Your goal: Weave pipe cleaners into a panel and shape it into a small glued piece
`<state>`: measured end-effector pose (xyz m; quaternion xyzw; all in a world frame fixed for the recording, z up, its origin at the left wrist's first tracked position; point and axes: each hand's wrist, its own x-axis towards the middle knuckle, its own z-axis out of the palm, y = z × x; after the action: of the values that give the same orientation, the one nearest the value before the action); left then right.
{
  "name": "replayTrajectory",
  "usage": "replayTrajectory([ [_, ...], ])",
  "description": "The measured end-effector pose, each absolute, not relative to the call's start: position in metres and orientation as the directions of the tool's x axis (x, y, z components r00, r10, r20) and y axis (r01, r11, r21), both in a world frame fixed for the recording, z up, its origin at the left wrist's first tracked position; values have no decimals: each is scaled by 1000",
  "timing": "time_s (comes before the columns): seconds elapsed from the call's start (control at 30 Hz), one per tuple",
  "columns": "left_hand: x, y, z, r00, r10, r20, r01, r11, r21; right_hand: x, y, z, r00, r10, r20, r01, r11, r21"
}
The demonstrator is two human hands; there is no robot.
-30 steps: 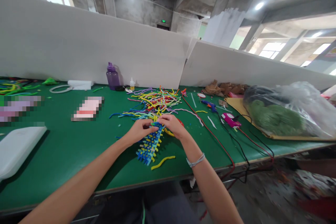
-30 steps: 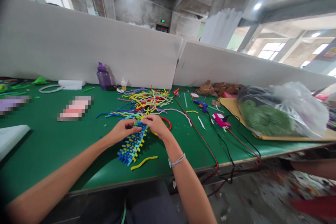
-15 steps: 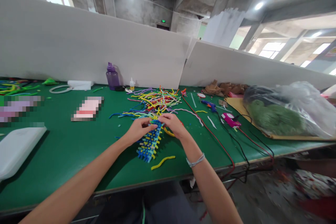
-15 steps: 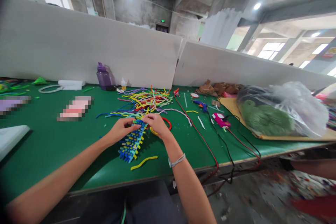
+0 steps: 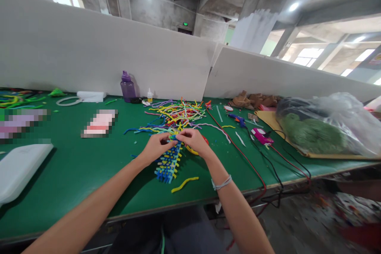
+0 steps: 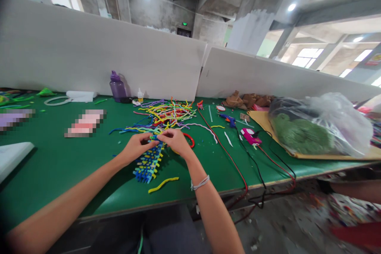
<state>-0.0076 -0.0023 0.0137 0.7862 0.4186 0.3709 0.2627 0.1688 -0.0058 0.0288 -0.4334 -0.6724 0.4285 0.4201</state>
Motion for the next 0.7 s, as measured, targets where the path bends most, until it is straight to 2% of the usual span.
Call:
replayTrajectory([
  [0.13,-8,-3,15,380,849,368,466,-519,717,168,-6,27,-285,923,260,247,333,-910],
  [0.47,-10,1,12,343,868,359,379,-478,792,169,-5,28,-279,898,341,236,408,-882],
  [0.7,-7,-1,15,343,867,362,339,-474,813,168,-5,27,-269,901,339,232,403,-886],
])
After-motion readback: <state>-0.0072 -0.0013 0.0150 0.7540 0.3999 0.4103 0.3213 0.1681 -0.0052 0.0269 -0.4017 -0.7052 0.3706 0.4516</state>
